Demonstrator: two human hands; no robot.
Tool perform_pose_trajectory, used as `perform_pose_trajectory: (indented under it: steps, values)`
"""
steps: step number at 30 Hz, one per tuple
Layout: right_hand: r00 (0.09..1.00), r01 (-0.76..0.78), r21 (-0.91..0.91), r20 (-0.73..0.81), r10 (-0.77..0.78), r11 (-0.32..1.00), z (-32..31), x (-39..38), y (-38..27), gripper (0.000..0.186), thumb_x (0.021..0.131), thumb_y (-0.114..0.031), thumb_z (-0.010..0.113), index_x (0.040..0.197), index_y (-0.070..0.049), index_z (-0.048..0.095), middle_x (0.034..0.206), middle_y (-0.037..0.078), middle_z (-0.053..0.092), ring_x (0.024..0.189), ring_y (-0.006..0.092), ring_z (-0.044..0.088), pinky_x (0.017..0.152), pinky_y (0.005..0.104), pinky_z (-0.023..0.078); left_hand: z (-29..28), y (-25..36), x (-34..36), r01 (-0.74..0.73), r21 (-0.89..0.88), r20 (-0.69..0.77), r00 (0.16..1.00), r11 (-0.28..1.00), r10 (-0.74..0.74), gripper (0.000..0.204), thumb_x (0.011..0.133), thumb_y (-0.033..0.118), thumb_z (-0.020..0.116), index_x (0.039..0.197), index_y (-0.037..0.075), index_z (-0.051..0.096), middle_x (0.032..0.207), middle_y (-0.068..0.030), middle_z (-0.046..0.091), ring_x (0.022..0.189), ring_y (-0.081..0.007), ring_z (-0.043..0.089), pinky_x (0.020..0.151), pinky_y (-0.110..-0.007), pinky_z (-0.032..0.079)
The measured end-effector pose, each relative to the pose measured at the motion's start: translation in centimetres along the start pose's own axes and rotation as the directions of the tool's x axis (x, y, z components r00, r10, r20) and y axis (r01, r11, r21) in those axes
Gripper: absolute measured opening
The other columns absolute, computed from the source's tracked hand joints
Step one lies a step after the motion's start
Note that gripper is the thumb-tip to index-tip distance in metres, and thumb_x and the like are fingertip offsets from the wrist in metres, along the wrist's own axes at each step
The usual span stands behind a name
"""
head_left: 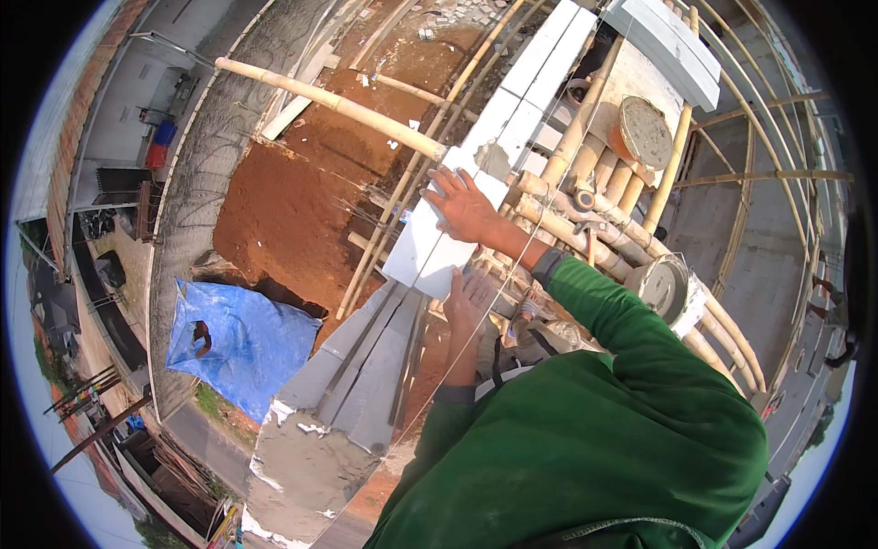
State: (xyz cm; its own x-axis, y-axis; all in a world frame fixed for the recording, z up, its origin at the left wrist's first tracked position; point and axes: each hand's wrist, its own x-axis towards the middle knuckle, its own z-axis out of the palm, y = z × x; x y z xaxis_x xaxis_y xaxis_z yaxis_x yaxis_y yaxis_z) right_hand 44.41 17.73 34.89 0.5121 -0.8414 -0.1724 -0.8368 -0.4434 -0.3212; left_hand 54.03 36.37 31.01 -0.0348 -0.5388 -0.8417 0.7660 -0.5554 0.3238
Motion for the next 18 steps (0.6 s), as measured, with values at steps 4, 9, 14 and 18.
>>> perform_pose_trajectory:
  steps: [4,9,14,18]
  values:
    - [0.989,-0.067,0.045,-0.132,0.072,0.997,0.5,-1.3,0.4,0.078,0.085,-0.037,0.084,0.149,-0.003,0.054,0.163,0.027,0.036,0.158,0.0438,0.027,0.130,0.0583,0.021,-1.1,0.3,-2.4,-0.323,0.505,-0.143,0.883,0.800,0.447,0.051,0.106,0.037,0.065,0.136,-0.003,0.057,0.125,-0.0226,0.064,0.114,-0.0349,0.064,0.100,-0.047,0.053]
    - [0.959,-0.142,0.145,-0.226,0.173,0.979,1.5,-2.7,1.0,0.081,0.085,-0.044,0.084,0.149,-0.004,0.055,0.163,0.026,0.038,0.157,0.0430,0.027,0.130,0.0569,0.019,-2.1,-0.4,-2.6,-0.489,0.862,0.132,0.466,0.131,0.875,0.052,0.104,0.026,0.066,0.139,-0.009,0.050,0.136,-0.0280,0.056,0.124,-0.0391,0.057,0.106,-0.050,0.046]
    - [0.929,-0.162,0.198,-0.300,0.217,0.967,2.4,-3.5,0.6,0.076,0.085,-0.043,0.084,0.143,0.000,0.061,0.162,0.024,0.040,0.154,0.0424,0.032,0.131,0.0525,0.023,-1.5,0.7,0.4,-0.268,0.916,-0.099,0.569,0.297,0.816,0.088,0.103,0.033,0.063,0.160,-0.017,0.018,0.158,-0.0338,0.036,0.148,-0.0419,0.041,0.119,-0.049,0.038]
    - [0.870,-0.174,0.280,-0.405,0.281,0.944,3.0,-4.6,-0.1,0.074,0.084,-0.041,0.085,0.139,0.002,0.061,0.158,0.027,0.044,0.154,0.0444,0.032,0.130,0.0536,0.024,-3.3,4.2,3.9,-0.438,0.635,-0.207,0.698,0.637,0.686,0.089,0.103,0.044,0.066,0.157,-0.016,0.028,0.146,-0.0324,0.051,0.132,-0.0390,0.056,0.110,-0.048,0.044]
